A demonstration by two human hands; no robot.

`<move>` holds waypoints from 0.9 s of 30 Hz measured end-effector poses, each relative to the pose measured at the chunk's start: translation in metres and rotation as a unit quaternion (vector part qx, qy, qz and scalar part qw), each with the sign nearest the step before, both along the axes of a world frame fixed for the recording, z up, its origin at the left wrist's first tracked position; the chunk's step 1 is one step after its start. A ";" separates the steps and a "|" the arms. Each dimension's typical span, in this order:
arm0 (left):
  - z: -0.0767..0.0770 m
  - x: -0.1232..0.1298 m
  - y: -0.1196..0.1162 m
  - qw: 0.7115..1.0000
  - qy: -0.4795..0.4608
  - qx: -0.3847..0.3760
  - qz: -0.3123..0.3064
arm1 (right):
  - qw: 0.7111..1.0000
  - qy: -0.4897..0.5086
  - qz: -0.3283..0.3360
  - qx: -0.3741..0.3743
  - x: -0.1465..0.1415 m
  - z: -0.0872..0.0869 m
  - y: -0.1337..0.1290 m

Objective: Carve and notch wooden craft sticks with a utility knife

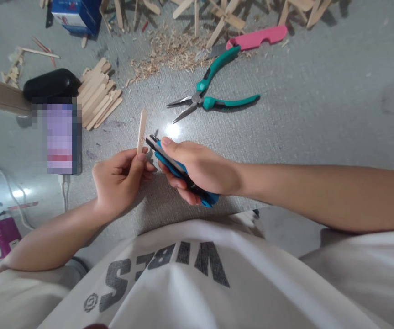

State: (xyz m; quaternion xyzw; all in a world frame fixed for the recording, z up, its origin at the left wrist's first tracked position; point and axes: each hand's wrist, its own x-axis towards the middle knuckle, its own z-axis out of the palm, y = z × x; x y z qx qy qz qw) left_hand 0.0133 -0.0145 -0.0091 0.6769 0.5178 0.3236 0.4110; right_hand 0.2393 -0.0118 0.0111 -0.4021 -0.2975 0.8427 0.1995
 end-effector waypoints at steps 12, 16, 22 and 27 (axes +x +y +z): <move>0.003 0.000 0.000 0.999 0.050 0.013 0.008 | 1.000 0.005 -0.001 0.015 0.000 -0.003 -0.004; 0.005 0.003 0.004 0.995 -0.018 -0.071 0.062 | 0.997 0.000 -0.007 0.081 0.003 -0.003 -0.001; 0.007 0.001 0.003 0.994 0.033 0.010 -0.100 | 0.956 -0.057 -0.182 0.223 0.007 -0.006 0.018; 0.016 -0.004 0.006 0.982 0.096 -0.009 -0.164 | 0.933 -0.086 -0.181 0.299 0.009 -0.009 0.026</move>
